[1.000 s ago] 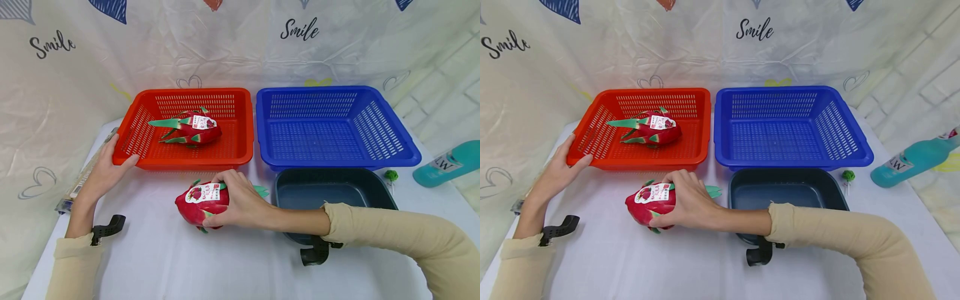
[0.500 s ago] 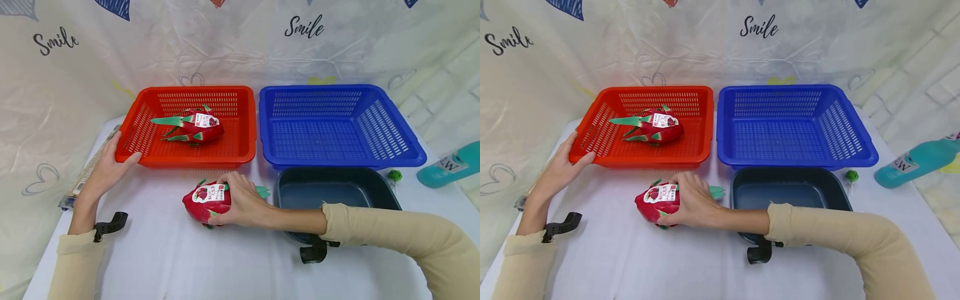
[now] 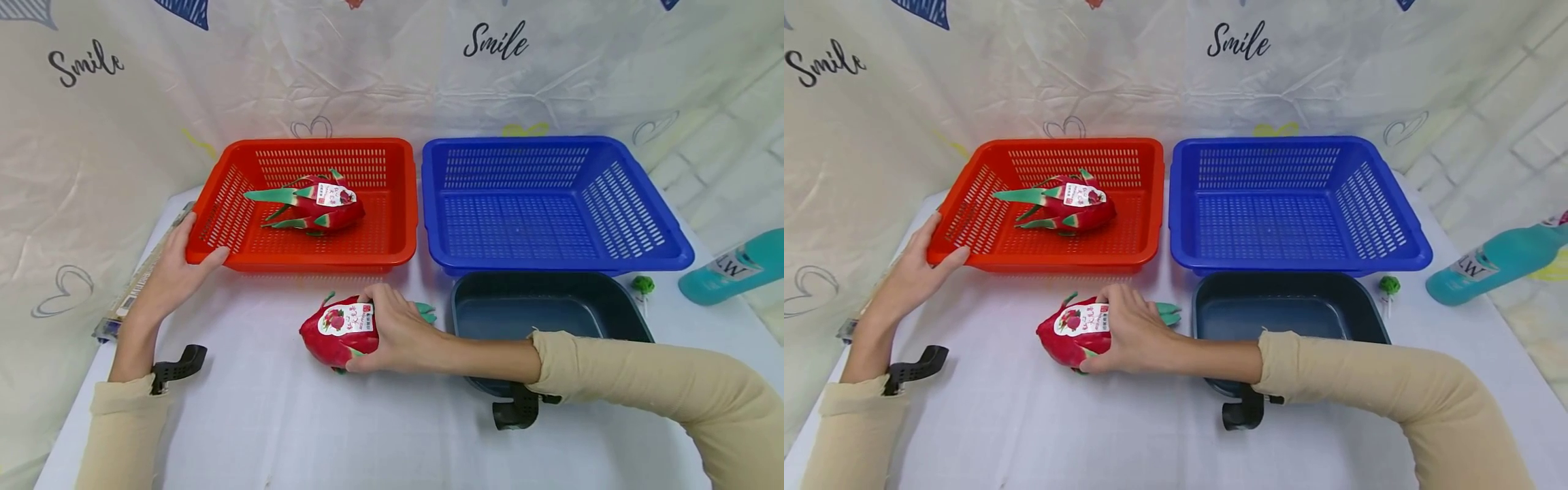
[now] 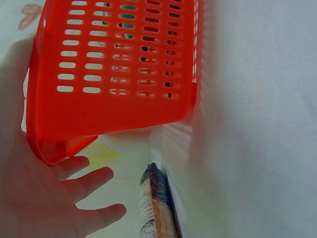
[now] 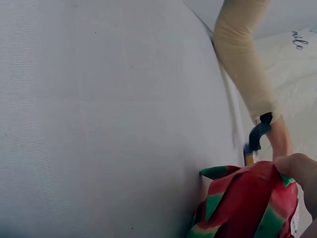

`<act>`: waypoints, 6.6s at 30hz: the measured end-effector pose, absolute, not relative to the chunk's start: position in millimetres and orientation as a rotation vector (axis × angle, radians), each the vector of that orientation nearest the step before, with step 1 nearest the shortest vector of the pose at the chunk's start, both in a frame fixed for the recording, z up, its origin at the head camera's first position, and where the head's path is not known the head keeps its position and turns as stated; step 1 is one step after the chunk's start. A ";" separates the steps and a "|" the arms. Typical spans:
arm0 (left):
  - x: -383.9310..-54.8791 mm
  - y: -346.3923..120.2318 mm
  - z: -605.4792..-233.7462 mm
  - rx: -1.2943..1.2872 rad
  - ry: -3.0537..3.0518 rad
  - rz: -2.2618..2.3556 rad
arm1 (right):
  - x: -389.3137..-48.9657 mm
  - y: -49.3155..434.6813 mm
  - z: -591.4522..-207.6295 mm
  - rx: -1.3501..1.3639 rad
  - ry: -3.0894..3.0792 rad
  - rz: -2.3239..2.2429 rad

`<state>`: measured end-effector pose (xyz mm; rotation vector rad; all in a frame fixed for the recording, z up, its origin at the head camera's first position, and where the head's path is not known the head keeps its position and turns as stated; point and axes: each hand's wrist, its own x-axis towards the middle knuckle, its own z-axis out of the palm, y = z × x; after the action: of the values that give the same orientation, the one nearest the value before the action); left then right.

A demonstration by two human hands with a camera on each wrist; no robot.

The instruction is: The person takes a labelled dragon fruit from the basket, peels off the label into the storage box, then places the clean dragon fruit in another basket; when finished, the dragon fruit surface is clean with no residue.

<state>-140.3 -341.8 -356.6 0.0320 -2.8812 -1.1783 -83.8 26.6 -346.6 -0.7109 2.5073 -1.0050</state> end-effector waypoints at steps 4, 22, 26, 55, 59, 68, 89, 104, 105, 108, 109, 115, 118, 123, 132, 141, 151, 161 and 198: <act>-140.8 -342.3 -356.3 0.022 -2.878 -1.182 | -83.4 28.9 -348.3 -0.712 2.490 -1.025; -133.8 -335.2 -346.7 -0.036 -2.894 -1.006 | -87.1 36.5 -354.0 -0.757 2.458 -0.992; -127.7 -319.6 -335.1 -0.123 -2.834 -0.836 | -86.9 37.1 -355.3 -0.748 2.450 -1.009; -88.1 -197.7 -360.6 -0.905 -3.187 -1.269 | -78.7 43.6 -358.8 -0.723 2.408 -1.161; -88.9 -196.7 -365.3 -0.919 -3.146 -1.330 | -80.1 47.1 -355.1 -0.668 2.359 -1.201; -86.4 -194.7 -363.5 -0.868 -3.173 -1.232 | -83.7 53.1 -346.0 -0.694 2.330 -1.280; -80.2 -188.4 -353.9 -0.814 -3.214 -1.038 | -107.6 47.6 -337.9 -0.698 2.311 -1.208; -81.6 -190.3 -355.4 -0.781 -3.232 -1.047 | -109.7 55.3 -341.5 -0.903 2.291 -1.199; -81.6 -190.2 -355.3 -0.781 -3.231 -1.050 | -110.1 55.1 -341.8 -0.904 2.288 -1.194; -81.8 -190.1 -355.7 -0.795 -3.221 -1.053 | -110.8 53.6 -341.5 -0.898 2.286 -1.174; -81.7 -190.0 -355.7 -0.798 -3.219 -1.052 | -111.1 53.0 -341.4 -0.898 2.292 -1.165; -81.4 -189.9 -356.0 -0.802 -3.216 -1.027 | -112.0 48.8 -338.8 -0.902 2.352 -1.080; -81.5 -189.9 -355.5 -0.795 -3.220 -1.032 | -111.1 47.9 -335.7 -0.939 2.403 -1.017; -81.7 -190.4 -355.8 -0.814 -3.208 -1.046 | -109.0 47.7 -330.9 -0.995 2.472 -0.935; -81.2 -189.9 -356.7 -0.826 -3.193 -1.057 | -105.7 48.1 -330.8 -1.070 2.532 -0.905; -81.6 -190.8 -356.3 -0.802 -3.224 -1.074 | -102.9 48.3 -332.7 -1.481 2.572 -0.878; -82.1 -190.0 -357.4 -0.809 -3.214 -1.035 | -104.2 46.4 -332.9 -1.489 2.569 -0.866; -81.1 -188.7 -357.0 -0.807 -3.202 -1.014 | -108.6 45.3 -333.8 -1.415 2.574 -0.898; -80.9 -189.6 -357.7 -0.851 -3.175 -1.064 | -111.4 35.4 -335.6 -1.369 2.414 -0.940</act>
<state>-80.9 -189.6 -357.7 -0.8514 -3.1752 -1.0641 -111.4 35.4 -335.6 -1.3690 2.4140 -0.9397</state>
